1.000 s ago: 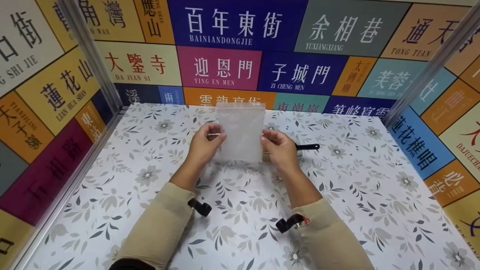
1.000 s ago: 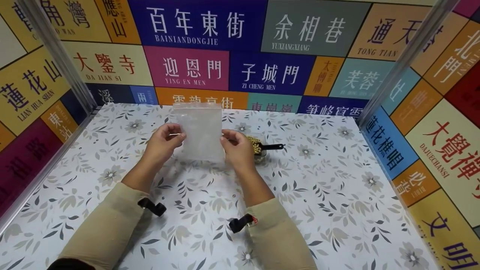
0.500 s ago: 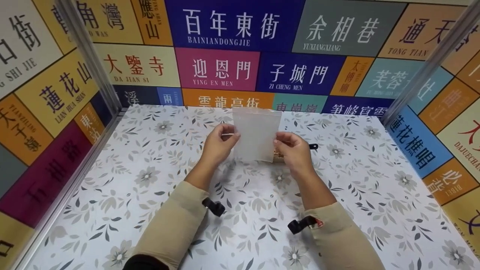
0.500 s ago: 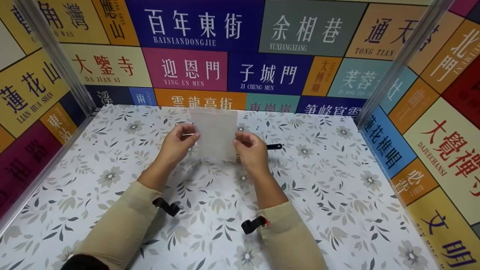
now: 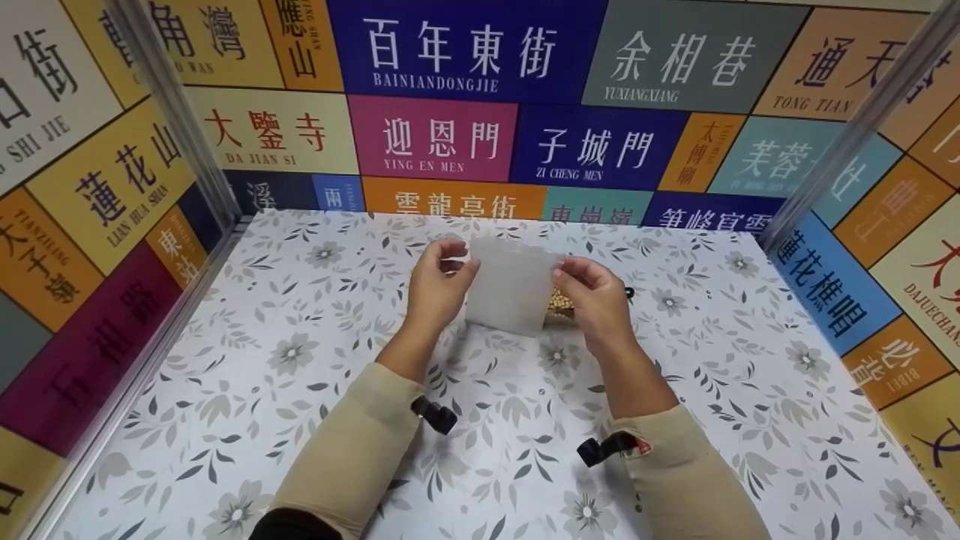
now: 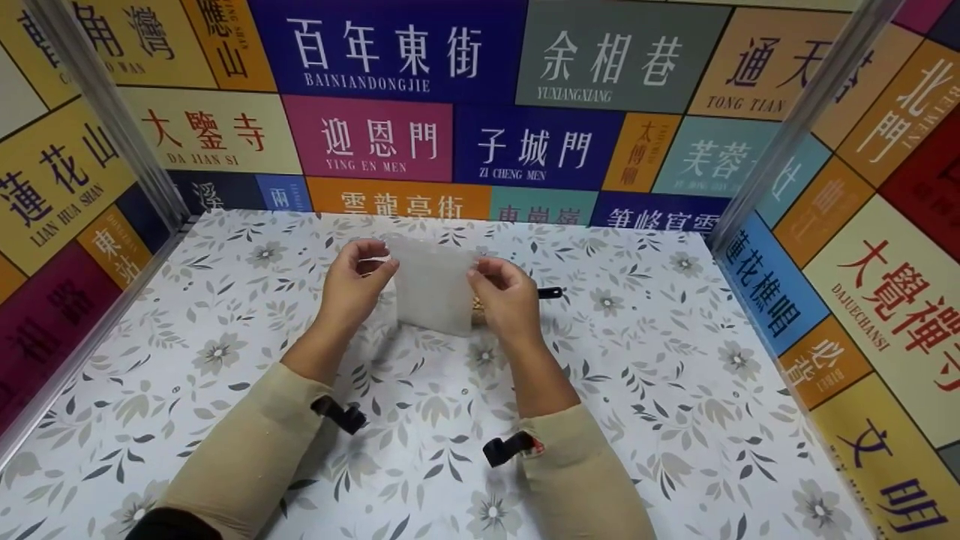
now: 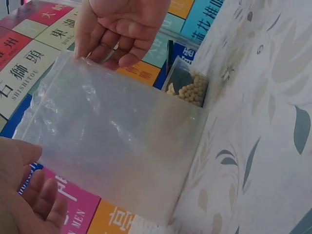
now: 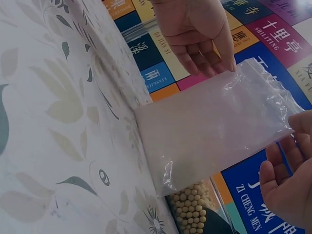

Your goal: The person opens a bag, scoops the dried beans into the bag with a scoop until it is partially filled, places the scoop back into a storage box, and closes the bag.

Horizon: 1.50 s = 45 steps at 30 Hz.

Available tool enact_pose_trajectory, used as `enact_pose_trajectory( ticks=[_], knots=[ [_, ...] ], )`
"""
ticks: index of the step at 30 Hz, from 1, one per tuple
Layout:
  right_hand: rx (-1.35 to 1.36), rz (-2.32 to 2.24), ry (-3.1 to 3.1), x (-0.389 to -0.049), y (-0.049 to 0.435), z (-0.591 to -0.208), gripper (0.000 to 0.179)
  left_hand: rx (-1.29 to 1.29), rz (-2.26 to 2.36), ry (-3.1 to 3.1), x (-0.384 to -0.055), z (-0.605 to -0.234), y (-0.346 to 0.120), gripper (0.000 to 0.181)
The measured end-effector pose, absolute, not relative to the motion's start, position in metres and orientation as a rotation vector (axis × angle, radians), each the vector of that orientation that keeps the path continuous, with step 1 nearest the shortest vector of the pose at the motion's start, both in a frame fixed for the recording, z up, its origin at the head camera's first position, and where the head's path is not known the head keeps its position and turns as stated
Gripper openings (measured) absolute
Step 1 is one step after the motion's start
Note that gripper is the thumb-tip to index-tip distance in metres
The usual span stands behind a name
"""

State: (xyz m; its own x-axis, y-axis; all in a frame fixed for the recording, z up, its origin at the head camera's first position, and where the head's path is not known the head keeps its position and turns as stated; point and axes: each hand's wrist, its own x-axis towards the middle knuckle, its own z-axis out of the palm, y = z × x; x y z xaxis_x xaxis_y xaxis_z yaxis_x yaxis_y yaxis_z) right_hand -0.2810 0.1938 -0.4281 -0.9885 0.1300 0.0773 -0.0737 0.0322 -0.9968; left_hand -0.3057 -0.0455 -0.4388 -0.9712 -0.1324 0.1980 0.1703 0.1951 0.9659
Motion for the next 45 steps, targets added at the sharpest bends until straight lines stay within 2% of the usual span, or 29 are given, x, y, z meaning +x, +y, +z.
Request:
enact_pose_trajectory(
  ticks=[7, 17, 22, 29, 45],
  knots=[
    [0.028, 2.106, -2.148, -0.279, 0.188, -0.419, 0.035, -0.090, -1.811, -2.144, -0.298, -0.430, -0.036, 0.025],
    [0.022, 2.356, -2.105, -0.283, 0.175, -0.405, 0.061, -0.138, -2.003, -2.116, -0.295, -0.426, -0.010, 0.032],
    [-0.012, 2.422, -2.052, -0.289, 0.169, -0.404, 0.056, -0.119, -2.076, -2.061, -0.297, -0.424, 0.002, 0.035],
    [-0.030, 2.427, -1.905, -0.296, 0.156, -0.404, 0.032, -0.083, -2.164, -1.969, -0.299, -0.418, 0.016, 0.032],
    [-0.079, 2.428, -1.886, -0.295, 0.155, -0.407, 0.038, -0.065, -2.367, -1.985, -0.296, -0.414, 0.014, 0.037]
  ],
)
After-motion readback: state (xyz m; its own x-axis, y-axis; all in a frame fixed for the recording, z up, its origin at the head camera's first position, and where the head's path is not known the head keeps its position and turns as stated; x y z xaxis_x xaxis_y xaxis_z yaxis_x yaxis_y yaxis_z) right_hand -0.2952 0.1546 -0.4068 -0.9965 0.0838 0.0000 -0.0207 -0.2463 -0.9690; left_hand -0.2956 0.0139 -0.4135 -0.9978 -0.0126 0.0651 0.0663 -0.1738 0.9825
